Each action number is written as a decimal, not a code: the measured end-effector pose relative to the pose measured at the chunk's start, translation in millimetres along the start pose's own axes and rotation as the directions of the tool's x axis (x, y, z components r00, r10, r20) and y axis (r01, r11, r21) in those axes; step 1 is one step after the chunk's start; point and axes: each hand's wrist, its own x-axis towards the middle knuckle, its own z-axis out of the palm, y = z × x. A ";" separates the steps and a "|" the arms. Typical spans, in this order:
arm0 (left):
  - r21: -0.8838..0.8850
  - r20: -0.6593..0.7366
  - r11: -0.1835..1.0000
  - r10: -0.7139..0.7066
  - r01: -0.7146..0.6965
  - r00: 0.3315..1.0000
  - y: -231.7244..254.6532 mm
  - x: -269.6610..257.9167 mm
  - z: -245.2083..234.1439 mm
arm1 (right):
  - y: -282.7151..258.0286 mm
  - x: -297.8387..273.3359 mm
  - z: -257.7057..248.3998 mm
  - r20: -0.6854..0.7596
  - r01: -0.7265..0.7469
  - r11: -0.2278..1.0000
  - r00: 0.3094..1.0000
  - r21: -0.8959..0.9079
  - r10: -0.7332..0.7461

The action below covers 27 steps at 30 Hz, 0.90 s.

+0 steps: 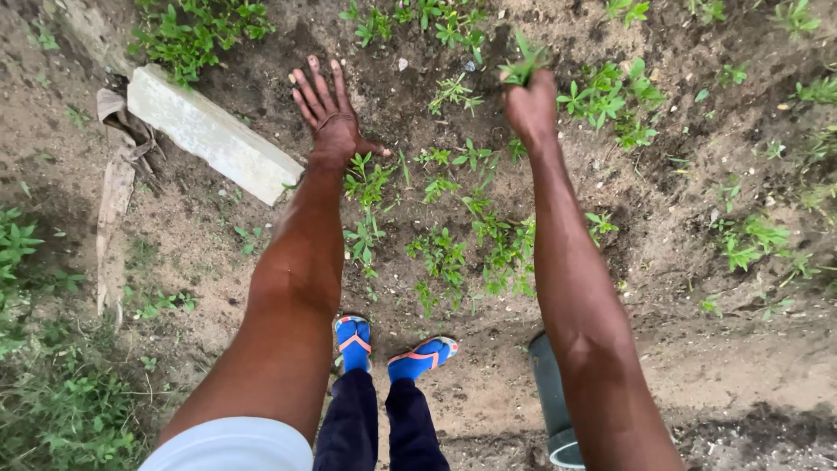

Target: Weeding a patch of soil by hand and collecting the weeds in a bucket.

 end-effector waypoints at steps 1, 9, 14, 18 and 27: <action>0.008 0.005 1.000 -0.001 0.001 1.000 0.8 1.6 -0.6 | -3.9 -5.8 -1.4 0.032 -0.115 0.993 0.993 -0.005 0.115; 0.026 0.043 1.000 -0.012 0.011 0.999 2.8 1.6 -6.8 | -8.7 -22.7 2.1 0.034 -0.112 0.944 0.994 0.311 0.107; -0.003 0.027 1.000 0.007 -0.007 1.000 1.1 -0.7 -9.2 | -2.2 -24.7 4.0 0.064 -0.111 0.908 0.994 0.403 0.093; -0.025 0.027 1.000 0.019 -0.018 0.999 2.4 -3.2 -9.4 | -2.6 -23.8 5.3 0.068 -0.143 0.909 0.990 0.391 0.127; -0.021 -0.020 0.998 0.051 -0.051 0.999 8.0 -9.6 -15.6 | -5.7 -19.8 -0.4 0.020 -0.171 0.932 0.985 0.319 0.173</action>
